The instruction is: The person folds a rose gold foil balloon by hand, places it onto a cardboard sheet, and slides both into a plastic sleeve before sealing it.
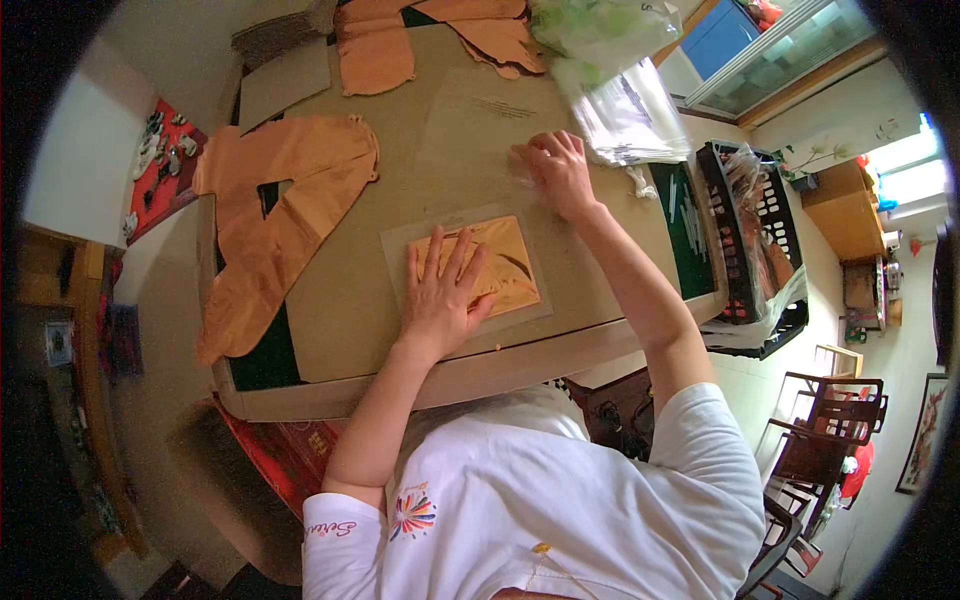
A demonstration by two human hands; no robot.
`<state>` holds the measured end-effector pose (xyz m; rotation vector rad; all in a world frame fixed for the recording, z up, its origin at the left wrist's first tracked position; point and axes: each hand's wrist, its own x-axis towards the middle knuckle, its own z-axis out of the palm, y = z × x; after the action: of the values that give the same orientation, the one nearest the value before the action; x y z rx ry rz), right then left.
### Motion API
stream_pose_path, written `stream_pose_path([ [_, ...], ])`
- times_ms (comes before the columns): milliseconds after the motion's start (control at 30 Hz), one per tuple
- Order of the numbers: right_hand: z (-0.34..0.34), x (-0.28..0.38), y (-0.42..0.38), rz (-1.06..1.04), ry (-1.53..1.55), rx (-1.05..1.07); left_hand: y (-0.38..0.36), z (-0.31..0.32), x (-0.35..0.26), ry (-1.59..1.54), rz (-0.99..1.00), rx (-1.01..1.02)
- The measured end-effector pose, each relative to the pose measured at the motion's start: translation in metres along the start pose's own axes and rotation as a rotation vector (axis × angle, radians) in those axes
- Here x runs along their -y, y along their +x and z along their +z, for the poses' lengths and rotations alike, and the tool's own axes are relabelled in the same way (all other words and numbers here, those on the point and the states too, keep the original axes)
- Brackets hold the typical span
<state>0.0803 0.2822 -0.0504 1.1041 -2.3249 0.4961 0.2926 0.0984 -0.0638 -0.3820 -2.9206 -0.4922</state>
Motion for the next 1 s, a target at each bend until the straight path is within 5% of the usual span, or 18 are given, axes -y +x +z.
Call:
stream_pose_path([
  [100,0.008,0.004,0.0,0.011,0.041,-0.01,0.001,-0.001,0.0,0.015,-0.006,0.005],
  [200,-0.004,0.028,-0.013,0.37,0.046,-0.019,0.0,-0.002,0.0,0.019,-0.015,-0.009],
  [333,-0.009,0.056,-0.045,0.461,0.113,0.21,-0.002,0.004,0.0,0.031,-0.016,-0.027],
  [533,-0.024,0.07,-0.047,0.937,0.782,0.338,0.001,-0.003,-0.001,0.028,-0.024,0.016],
  [733,-0.039,0.091,-0.057,0.937,0.9,0.31,0.004,-0.014,-0.003,-0.092,-0.056,0.027],
  [833,-0.052,0.072,-0.06,1.0,0.934,0.333,0.027,-0.016,0.013,-0.228,-0.041,-0.123],
  [1000,-0.082,0.047,-0.077,1.142,1.067,0.202,0.115,-0.014,0.08,-0.04,-0.062,-0.098],
])
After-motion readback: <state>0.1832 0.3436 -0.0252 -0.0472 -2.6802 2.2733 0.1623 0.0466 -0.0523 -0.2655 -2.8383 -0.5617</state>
